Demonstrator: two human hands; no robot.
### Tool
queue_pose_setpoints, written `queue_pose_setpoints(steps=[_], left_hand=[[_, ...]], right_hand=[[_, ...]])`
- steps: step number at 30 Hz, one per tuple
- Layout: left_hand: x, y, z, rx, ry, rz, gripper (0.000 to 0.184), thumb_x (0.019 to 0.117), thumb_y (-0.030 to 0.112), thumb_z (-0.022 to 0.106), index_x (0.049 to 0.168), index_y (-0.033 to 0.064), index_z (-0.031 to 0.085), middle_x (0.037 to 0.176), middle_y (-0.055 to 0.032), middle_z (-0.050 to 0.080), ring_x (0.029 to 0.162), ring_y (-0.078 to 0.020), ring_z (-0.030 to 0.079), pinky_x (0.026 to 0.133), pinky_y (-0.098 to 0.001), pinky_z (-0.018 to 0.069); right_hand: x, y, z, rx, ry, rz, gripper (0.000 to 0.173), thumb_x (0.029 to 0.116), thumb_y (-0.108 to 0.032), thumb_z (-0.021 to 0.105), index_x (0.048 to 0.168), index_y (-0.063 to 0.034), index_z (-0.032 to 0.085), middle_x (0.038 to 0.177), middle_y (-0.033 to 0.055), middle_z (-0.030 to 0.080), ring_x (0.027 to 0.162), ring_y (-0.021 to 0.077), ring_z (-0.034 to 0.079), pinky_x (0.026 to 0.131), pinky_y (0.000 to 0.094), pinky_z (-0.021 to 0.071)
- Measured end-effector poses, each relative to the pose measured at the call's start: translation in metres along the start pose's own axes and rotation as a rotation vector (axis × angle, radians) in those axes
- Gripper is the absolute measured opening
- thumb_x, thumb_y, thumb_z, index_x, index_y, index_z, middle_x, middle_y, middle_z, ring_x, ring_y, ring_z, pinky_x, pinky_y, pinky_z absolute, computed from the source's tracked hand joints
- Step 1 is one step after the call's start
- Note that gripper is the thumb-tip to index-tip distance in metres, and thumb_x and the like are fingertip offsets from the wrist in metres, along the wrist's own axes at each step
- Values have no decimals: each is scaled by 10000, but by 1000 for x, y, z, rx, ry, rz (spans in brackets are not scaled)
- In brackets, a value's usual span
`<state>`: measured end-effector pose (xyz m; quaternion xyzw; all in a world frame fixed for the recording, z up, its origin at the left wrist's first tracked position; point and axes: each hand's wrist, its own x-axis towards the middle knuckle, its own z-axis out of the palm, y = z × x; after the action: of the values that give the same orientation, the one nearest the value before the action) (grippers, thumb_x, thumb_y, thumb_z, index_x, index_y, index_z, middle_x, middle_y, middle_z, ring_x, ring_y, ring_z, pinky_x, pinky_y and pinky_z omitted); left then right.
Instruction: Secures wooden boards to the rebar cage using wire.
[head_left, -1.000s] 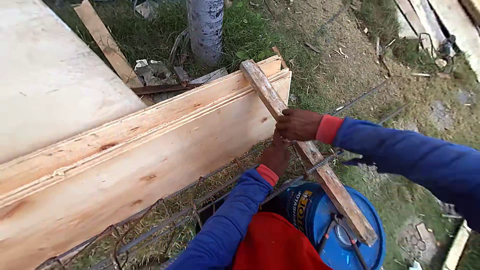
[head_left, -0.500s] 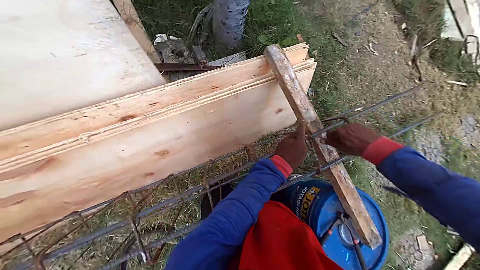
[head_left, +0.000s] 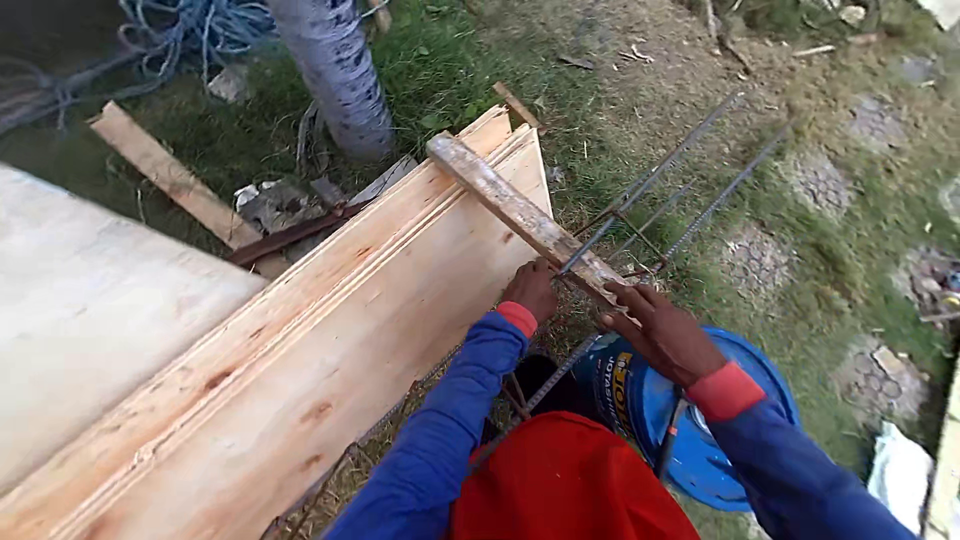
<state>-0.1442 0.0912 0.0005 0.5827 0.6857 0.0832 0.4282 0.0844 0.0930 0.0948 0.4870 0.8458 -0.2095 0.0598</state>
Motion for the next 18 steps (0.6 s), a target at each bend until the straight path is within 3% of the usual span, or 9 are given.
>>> queue_pose_setpoints(steps=[2, 5, 8, 10, 12, 15, 18], left_hand=[[4, -5, -2, -70, -47, 25, 648, 922, 214, 697, 1482, 8, 446, 1321, -229, 621, 1175, -369, 653, 982, -554, 548], [7, -7, -9, -75, -101, 33, 561, 944, 184, 660, 1448, 14, 482, 1122, -225, 698, 1019, -372, 707, 902, -571, 571], [9, -7, -15, -27, -132, 57, 519, 953, 170, 637, 1434, 28, 501, 1050, -209, 709, 969, -357, 716, 869, -556, 579], [11, -11, -15, 4, -131, 84, 498, 955, 176, 634, 1414, 23, 516, 1007, -204, 709, 940, -355, 717, 849, -548, 583], [12, -11, -17, 13, -143, 88, 492, 957, 178, 627, 1411, 21, 519, 989, -202, 707, 926, -354, 716, 839, -545, 582], [12, -13, -17, 9, -152, 103, 486, 955, 175, 623, 1407, 29, 522, 979, -199, 710, 908, -349, 719, 829, -547, 583], [13, -13, -13, -3, -141, 98, 498, 941, 165, 625, 1414, 41, 524, 970, -189, 711, 893, -340, 718, 822, -543, 583]], right_hand=[[-46, 20, 17, 71, 97, 156, 566, 1023, -588, 473, 1426, -206, 581, 1258, 124, 650, 956, 291, 712, 780, 545, 613], [-123, 40, 47, -29, 46, 482, 711, 982, -697, 438, 1282, -89, 652, 1195, 202, 672, 976, 394, 707, 764, 625, 587], [-181, 52, 91, -109, -61, 737, 1080, 846, -859, 474, 1428, 50, 525, 1390, 350, 542, 1211, 542, 592, 917, 702, 516], [-197, 58, 121, -115, -46, 813, 1204, 792, -903, 485, 1518, 56, 417, 1524, 349, 422, 1340, 548, 489, 1024, 690, 456], [-194, 58, 130, -115, -41, 821, 1118, 818, -852, 518, 1505, 27, 454, 1541, 334, 407, 1349, 536, 483, 1024, 668, 467], [-176, 47, 119, -94, -161, 801, 664, 947, -557, 613, 1340, -21, 612, 1378, 265, 568, 1150, 447, 648, 883, 612, 567], [-166, 47, 107, 18, -307, 975, 497, 971, -339, 584, 1351, -25, 517, 1180, 223, 699, 1045, 408, 713, 865, 606, 564]])
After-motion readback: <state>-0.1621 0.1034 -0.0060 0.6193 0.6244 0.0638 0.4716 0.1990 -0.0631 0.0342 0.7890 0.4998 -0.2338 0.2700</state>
